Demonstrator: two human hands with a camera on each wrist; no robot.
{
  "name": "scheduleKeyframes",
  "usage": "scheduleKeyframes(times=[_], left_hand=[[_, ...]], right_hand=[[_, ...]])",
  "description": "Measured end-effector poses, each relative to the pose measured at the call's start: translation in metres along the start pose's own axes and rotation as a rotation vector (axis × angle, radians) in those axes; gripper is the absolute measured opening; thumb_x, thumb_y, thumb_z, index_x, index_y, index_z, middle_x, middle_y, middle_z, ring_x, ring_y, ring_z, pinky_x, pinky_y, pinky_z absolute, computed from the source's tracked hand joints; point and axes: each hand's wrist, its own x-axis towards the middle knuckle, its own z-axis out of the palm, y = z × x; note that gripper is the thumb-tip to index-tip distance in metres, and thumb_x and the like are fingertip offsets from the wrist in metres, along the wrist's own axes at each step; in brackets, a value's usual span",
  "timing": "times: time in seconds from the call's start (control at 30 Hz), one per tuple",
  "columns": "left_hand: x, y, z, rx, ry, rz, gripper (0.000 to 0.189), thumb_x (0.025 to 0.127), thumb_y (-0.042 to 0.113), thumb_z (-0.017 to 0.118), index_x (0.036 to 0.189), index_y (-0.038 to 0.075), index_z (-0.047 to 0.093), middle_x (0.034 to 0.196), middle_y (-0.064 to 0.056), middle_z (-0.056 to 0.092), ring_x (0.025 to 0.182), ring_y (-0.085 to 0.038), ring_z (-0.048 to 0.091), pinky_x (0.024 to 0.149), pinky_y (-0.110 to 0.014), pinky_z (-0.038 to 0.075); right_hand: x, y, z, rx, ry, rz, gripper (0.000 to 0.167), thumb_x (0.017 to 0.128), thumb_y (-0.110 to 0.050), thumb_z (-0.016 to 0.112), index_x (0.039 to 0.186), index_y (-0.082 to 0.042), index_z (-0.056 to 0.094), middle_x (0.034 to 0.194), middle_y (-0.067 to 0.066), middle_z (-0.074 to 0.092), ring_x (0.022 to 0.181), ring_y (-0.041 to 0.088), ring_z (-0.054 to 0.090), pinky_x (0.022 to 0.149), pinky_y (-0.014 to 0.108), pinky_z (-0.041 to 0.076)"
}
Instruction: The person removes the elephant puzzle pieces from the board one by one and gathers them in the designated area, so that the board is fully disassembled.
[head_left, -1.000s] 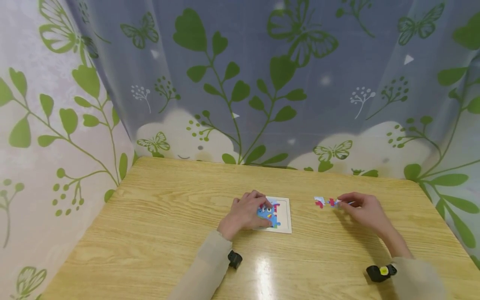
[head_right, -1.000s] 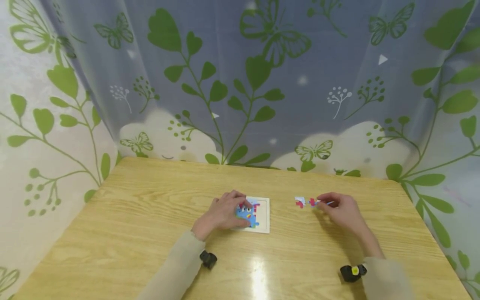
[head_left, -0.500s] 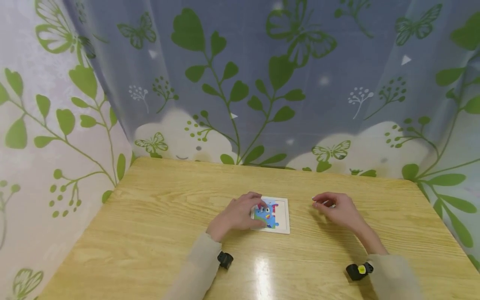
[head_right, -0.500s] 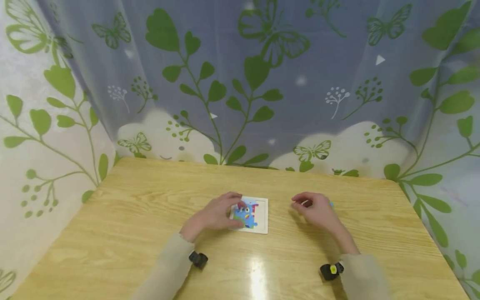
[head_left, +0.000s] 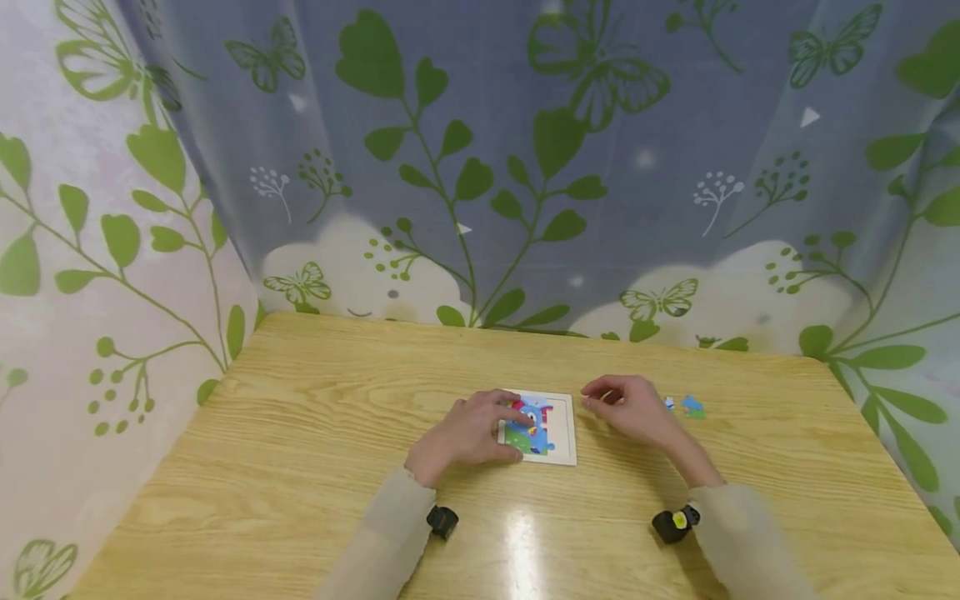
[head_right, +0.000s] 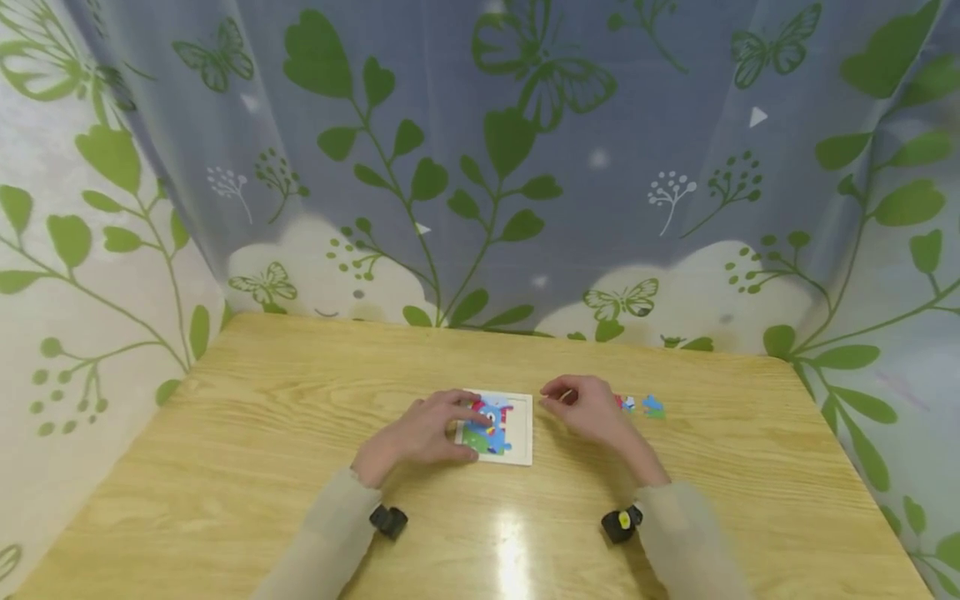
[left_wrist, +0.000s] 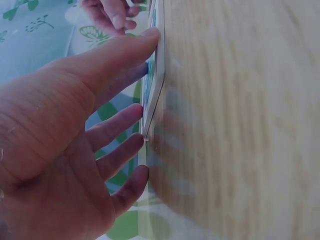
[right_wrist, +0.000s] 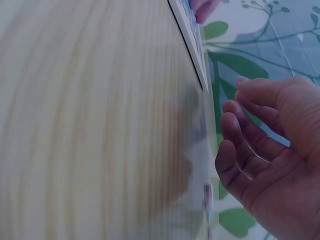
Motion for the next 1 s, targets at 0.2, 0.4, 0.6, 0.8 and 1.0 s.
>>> scheduleKeyframes(times=[0.2,0.4,0.6,0.8,1.0], left_hand=[[0.000,-0.002,0.001,-0.001,0.003,-0.001,0.050,0.089,0.042,0.078,0.137,0.030,0.066,0.158,-0.002,0.047,0.146,-0.034,0.042,0.108,-0.060,0.039],[0.000,-0.003,0.001,0.007,0.006,-0.001,0.054,0.090,0.043,0.077,0.141,0.029,0.063,0.157,-0.001,0.047,0.145,-0.032,0.042,0.108,-0.058,0.039],[0.001,-0.002,0.000,0.019,0.003,-0.012,0.055,0.089,0.043,0.079,0.139,0.028,0.065,0.157,-0.001,0.048,0.144,-0.031,0.044,0.107,-0.058,0.041],[0.002,0.000,-0.002,0.026,-0.010,-0.031,0.055,0.088,0.043,0.079,0.139,0.030,0.064,0.158,0.000,0.047,0.145,-0.030,0.044,0.108,-0.058,0.040],[0.003,0.000,-0.001,0.023,-0.012,-0.037,0.054,0.089,0.044,0.078,0.139,0.031,0.064,0.157,0.001,0.047,0.145,-0.030,0.043,0.109,-0.060,0.040]], right_hand=[[0.012,-0.011,0.013,0.006,-0.054,0.008,0.017,0.097,-0.024,0.070,0.108,-0.012,0.076,0.097,0.003,0.074,0.085,0.015,0.064,0.071,0.030,0.051],[0.021,-0.014,0.022,-0.017,-0.078,-0.025,0.014,0.096,-0.020,0.071,0.105,-0.011,0.077,0.092,0.002,0.074,0.080,0.012,0.063,0.072,0.028,0.050],[0.025,-0.017,0.026,-0.060,-0.094,-0.055,0.013,0.094,-0.018,0.072,0.103,-0.011,0.078,0.092,0.002,0.073,0.077,0.011,0.060,0.071,0.029,0.049],[0.026,-0.018,0.028,-0.076,-0.089,-0.071,0.011,0.092,-0.016,0.074,0.100,-0.010,0.080,0.087,0.003,0.068,0.075,0.013,0.053,0.068,0.027,0.044],[0.027,-0.017,0.031,-0.083,-0.072,-0.097,0.008,0.090,-0.014,0.076,0.096,-0.011,0.081,0.082,0.002,0.065,0.072,0.011,0.050,0.066,0.025,0.041]])
